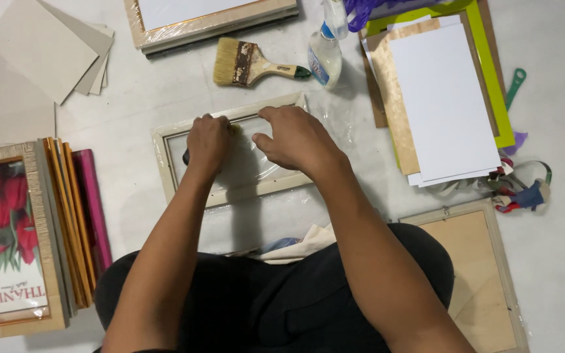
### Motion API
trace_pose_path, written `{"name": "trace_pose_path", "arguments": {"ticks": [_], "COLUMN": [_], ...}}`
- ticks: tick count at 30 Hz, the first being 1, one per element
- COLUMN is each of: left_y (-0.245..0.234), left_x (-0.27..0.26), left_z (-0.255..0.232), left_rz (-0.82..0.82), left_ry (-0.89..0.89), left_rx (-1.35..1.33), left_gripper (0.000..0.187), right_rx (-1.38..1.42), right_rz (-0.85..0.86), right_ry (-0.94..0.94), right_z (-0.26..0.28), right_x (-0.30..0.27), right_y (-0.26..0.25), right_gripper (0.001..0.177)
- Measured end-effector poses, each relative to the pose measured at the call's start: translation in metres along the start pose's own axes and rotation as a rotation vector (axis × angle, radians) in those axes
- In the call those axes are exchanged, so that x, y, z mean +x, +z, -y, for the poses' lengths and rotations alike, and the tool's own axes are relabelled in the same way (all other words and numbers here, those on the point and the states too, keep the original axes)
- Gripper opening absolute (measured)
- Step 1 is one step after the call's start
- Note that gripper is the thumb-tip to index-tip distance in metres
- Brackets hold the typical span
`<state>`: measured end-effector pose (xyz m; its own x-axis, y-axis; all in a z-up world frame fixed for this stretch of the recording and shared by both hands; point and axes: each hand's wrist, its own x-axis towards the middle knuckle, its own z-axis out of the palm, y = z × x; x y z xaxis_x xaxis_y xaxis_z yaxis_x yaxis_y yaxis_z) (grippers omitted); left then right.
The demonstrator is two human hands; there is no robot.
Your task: Cleaning a picture frame and applying adhesive tape to the back
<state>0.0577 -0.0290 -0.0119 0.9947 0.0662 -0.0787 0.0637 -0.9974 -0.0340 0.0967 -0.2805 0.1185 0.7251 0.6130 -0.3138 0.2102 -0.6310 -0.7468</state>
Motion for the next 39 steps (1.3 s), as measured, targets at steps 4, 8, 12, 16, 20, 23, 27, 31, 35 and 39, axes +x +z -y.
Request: {"name": "trace_pose_path", "arguments": {"ticks": [4, 8, 12, 16, 20, 23, 27, 31, 35, 39], "left_y": [0.005, -0.009, -0.014, -0.015, -0.033, -0.013, -0.007, 0.003, -0.002, -0.005], "left_x": [0.002, -0.032, -0.068, -0.081, -0.062, -0.035, 0.000, 0.024, 0.014, -0.015], "left_z": [-0.003, -0.024, -0.039, -0.044, -0.050, -0.046, -0.047, -0.052, -0.059, -0.071], "left_rz": [-0.016, 0.056, 0.196, 0.283, 0.300, 0.224, 0.121, 0.054, 0.074, 0.161], "left_ry": [-0.013, -0.008, 0.050, 0.079, 0.099, 0.021, 0.022, -0.005, 0.021, 0.054], "left_rx": [0.015, -0.011, -0.028, -0.057, -0.083, -0.070, -0.059, -0.010, 0.027, -0.017], "left_gripper": [0.015, 0.013, 0.017, 0.015, 0.020, 0.019, 0.017, 0.016, 0.020, 0.018], "right_rx": [-0.011, -0.014, -0.029, -0.023, -0.017, 0.003, 0.009, 0.027, -0.010, -0.023], "right_rz": [-0.012, -0.036, -0.031, -0.019, -0.009, -0.023, -0.027, -0.038, -0.072, -0.074], "right_ry": [-0.001, -0.019, -0.007, 0.006, 0.010, 0.025, 0.021, 0.011, 0.012, 0.016], "right_z": [0.002, 0.004, -0.001, 0.000, 0.000, -0.003, -0.003, -0.002, 0.001, -0.006], "right_x": [-0.001, -0.008, -0.003, -0.005, -0.008, -0.003, -0.004, -0.007, -0.012, -0.009], "right_y": [-0.003, -0.005, 0.002, 0.004, 0.000, -0.001, -0.005, -0.012, -0.016, -0.008], "right_gripper": [0.056, 0.055, 0.055, 0.057, 0.057, 0.057, 0.057, 0.055, 0.054, 0.056]}}
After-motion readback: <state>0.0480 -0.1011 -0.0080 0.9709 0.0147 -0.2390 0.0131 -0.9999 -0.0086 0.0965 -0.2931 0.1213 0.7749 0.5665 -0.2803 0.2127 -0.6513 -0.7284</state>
